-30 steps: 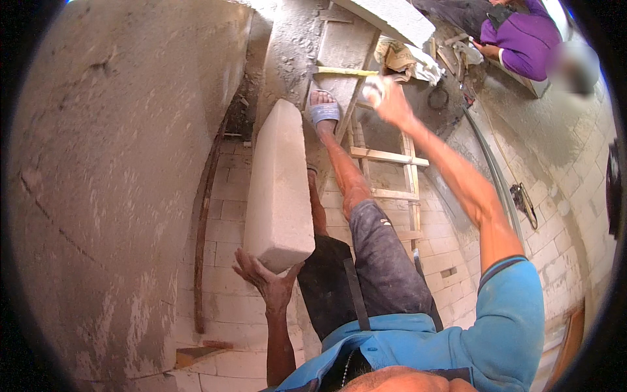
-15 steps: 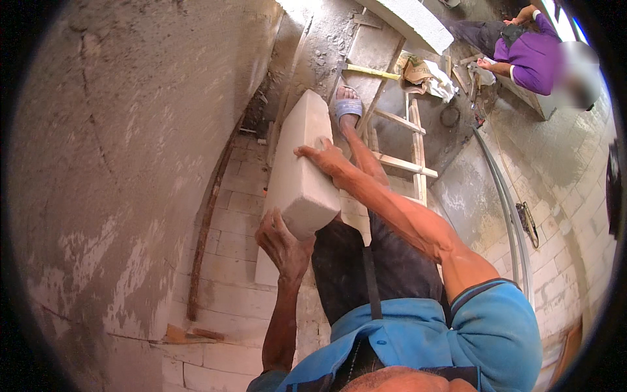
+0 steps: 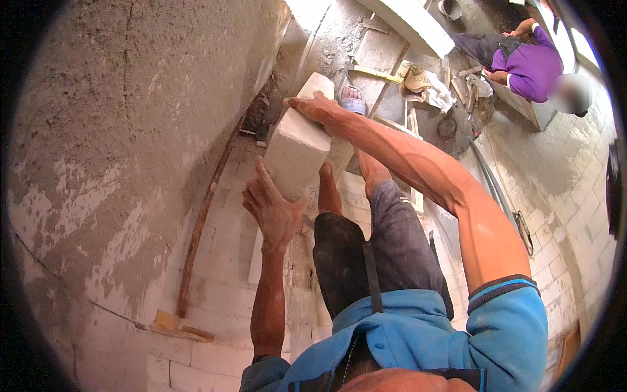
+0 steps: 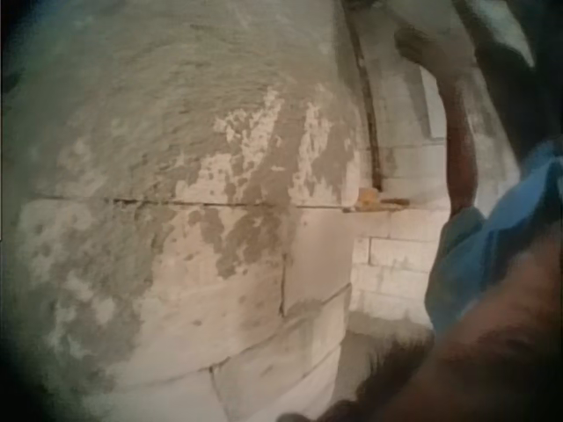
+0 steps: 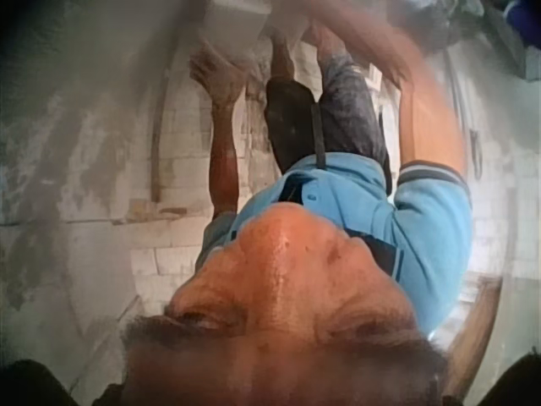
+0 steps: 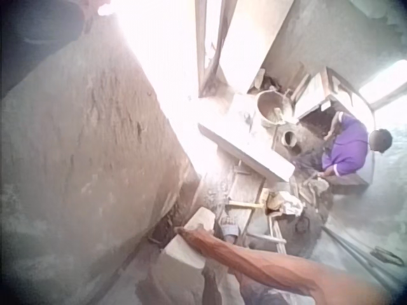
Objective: The person lifts a large curved piece of plasterboard and positions it against a wooden frame on a wall. They then use a trowel to scoop a grey cement-like substance from a bucket and apply it to the wooden supports to secure the board in place.
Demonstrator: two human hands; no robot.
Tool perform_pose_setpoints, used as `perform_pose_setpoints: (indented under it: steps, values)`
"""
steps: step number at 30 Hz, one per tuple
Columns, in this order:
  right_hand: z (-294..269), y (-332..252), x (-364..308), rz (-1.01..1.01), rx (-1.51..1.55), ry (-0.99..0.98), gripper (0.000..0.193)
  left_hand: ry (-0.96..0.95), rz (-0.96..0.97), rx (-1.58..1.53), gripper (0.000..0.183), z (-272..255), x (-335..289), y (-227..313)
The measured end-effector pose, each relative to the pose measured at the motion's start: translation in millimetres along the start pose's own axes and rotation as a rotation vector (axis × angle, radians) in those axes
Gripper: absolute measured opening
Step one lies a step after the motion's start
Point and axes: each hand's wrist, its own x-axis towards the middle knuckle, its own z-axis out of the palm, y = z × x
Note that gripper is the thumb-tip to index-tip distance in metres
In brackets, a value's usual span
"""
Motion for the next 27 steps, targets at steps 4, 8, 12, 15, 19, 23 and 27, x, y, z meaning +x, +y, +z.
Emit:
perform_pose_setpoints:
  steps: [4, 8, 12, 15, 19, 23, 27]
  values:
    - [11, -3, 15, -0.190, -0.262, -0.083, 0.102, 0.036, 0.073, -0.033, 0.122, -15, 15, -30]
    - [6, 31, 51, -0.334, -0.215, -0.061, 0.096, 0.070, 0.105, 0.004, 0.118, -37, 48, -47]
    - [-20, 57, 8, -0.407, -0.270, -0.118, 0.085, 0.245, 0.195, 0.167, 0.109, -35, 67, -71]
    - [-39, 98, 30, -0.296, -0.111, -0.026, 0.078, 0.362, 0.289, 0.243, 0.105, -39, 80, -67]
    - [-100, 153, 70, -0.234, -0.072, -0.032, 0.072, 0.434, 0.215, 0.452, 0.094, -45, 80, -48]
    - [-139, 135, 15, -0.174, 0.399, 0.061, 0.065, 0.389, 0.100, 0.468, 0.080, -43, 82, -54]
    - [-193, 160, 31, -0.239, 0.493, 0.139, 0.059, 0.311, 0.051, 0.495, 0.073, -52, 96, -46]
